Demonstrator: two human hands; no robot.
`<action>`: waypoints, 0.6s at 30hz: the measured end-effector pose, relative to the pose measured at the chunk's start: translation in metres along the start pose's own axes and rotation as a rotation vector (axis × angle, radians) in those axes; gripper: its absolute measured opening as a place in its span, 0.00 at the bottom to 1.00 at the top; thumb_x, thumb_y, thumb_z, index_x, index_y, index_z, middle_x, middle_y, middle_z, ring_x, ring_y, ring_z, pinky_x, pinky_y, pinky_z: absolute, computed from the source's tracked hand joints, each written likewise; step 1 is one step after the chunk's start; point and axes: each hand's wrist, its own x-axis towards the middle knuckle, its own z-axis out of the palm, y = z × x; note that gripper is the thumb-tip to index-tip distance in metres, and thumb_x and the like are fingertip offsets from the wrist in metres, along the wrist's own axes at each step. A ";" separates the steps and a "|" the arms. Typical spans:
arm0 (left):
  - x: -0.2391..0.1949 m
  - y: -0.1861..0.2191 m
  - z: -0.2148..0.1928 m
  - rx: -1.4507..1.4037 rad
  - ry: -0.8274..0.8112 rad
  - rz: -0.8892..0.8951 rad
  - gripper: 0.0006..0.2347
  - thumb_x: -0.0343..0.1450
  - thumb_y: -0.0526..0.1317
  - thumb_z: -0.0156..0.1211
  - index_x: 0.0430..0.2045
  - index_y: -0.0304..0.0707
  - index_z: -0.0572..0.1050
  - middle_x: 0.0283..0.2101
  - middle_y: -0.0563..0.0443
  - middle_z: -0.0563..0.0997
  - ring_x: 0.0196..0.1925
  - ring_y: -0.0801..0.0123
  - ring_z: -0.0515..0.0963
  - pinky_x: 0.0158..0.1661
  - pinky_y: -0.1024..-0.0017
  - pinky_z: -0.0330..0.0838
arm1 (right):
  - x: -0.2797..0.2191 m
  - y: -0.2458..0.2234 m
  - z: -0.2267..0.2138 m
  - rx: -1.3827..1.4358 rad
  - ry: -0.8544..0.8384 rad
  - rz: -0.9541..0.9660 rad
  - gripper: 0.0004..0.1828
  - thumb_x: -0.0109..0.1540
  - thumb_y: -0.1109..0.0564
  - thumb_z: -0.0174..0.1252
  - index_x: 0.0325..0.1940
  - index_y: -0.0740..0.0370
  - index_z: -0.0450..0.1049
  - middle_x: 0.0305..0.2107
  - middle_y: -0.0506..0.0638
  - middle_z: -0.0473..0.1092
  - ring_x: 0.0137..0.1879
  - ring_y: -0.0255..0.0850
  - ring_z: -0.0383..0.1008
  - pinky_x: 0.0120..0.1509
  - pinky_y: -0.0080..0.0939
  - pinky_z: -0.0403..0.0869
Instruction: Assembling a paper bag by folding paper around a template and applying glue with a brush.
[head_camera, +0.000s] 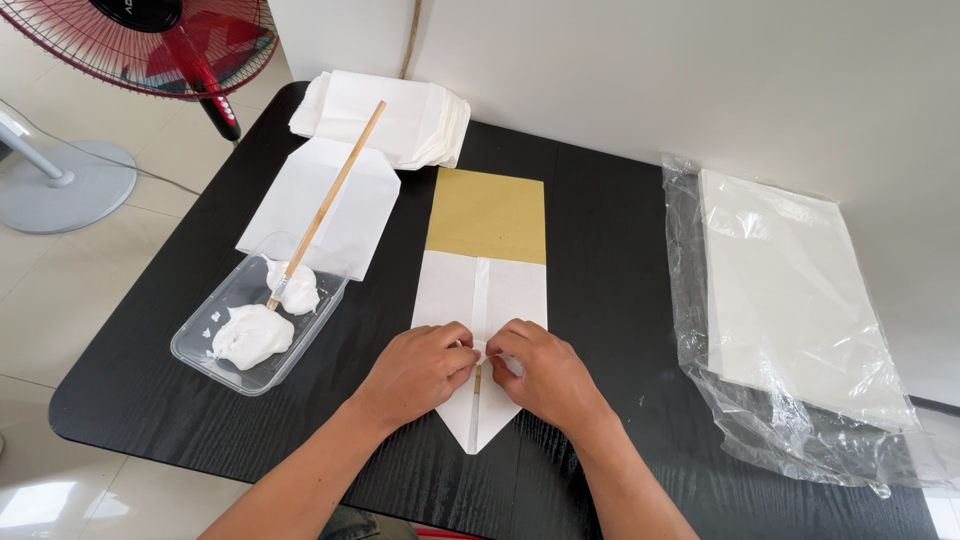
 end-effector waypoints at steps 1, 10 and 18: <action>0.000 0.001 -0.001 -0.043 -0.004 -0.030 0.06 0.72 0.37 0.61 0.24 0.45 0.81 0.37 0.57 0.80 0.34 0.70 0.83 0.38 0.74 0.76 | 0.000 0.001 0.002 0.005 -0.005 0.002 0.04 0.59 0.57 0.67 0.37 0.51 0.79 0.34 0.42 0.76 0.43 0.40 0.78 0.46 0.41 0.80; -0.003 0.002 -0.017 -0.073 -0.120 0.001 0.09 0.73 0.37 0.58 0.22 0.42 0.83 0.37 0.54 0.81 0.45 0.67 0.80 0.47 0.69 0.69 | -0.003 -0.008 -0.016 0.105 -0.135 0.119 0.03 0.60 0.55 0.66 0.37 0.51 0.82 0.35 0.44 0.77 0.47 0.44 0.78 0.50 0.45 0.79; -0.015 0.006 -0.007 -0.129 -0.100 0.060 0.11 0.75 0.41 0.54 0.30 0.39 0.84 0.45 0.48 0.79 0.47 0.60 0.79 0.52 0.62 0.68 | -0.002 -0.010 -0.017 0.161 -0.130 0.213 0.06 0.61 0.50 0.65 0.36 0.52 0.81 0.36 0.42 0.77 0.48 0.39 0.76 0.50 0.40 0.76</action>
